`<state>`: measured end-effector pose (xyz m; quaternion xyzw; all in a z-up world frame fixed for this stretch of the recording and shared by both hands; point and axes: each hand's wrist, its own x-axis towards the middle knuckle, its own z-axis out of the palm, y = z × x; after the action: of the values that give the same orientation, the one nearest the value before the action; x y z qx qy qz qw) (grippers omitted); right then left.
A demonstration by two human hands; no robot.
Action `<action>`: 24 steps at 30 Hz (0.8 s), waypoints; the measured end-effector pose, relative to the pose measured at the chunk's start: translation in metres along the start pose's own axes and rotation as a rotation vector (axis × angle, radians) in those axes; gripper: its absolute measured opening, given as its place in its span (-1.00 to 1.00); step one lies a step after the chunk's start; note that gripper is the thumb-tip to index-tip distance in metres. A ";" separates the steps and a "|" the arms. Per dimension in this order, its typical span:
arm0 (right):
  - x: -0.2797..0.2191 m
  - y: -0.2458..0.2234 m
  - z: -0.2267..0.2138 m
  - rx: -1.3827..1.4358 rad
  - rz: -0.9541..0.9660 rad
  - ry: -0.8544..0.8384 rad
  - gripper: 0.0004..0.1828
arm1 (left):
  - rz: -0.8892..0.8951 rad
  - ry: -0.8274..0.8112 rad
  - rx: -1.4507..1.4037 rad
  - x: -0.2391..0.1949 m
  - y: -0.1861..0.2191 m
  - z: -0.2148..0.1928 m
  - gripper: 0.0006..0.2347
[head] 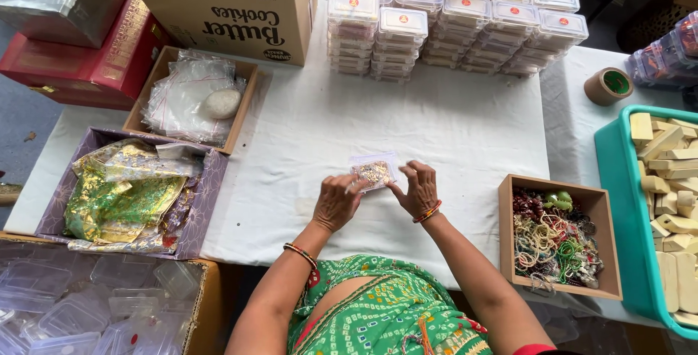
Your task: The person picks up a beaded bracelet from a box, places it into a small clear plastic bag, and then puts the bag into a larger gold-patterned pouch. They then place the pouch into a small clear plastic container and stack it with others. The process is repeated with a second bracelet.
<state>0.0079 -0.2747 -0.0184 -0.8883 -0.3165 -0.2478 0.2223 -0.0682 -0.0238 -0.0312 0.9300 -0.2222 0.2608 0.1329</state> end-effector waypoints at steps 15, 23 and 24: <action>-0.005 -0.008 -0.009 -0.011 -0.006 -0.334 -0.30 | -0.050 -0.080 -0.034 0.003 -0.005 -0.005 -0.58; 0.001 -0.009 -0.013 -0.047 -0.114 -0.271 -0.43 | -0.046 -0.114 -0.073 0.008 -0.010 -0.006 -0.64; 0.000 -0.010 -0.014 -0.034 -0.100 -0.289 -0.39 | -0.022 -0.113 -0.064 0.007 -0.010 -0.006 -0.59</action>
<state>-0.0028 -0.2757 -0.0047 -0.9015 -0.3846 -0.1335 0.1469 -0.0602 -0.0157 -0.0236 0.9410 -0.2273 0.1990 0.1525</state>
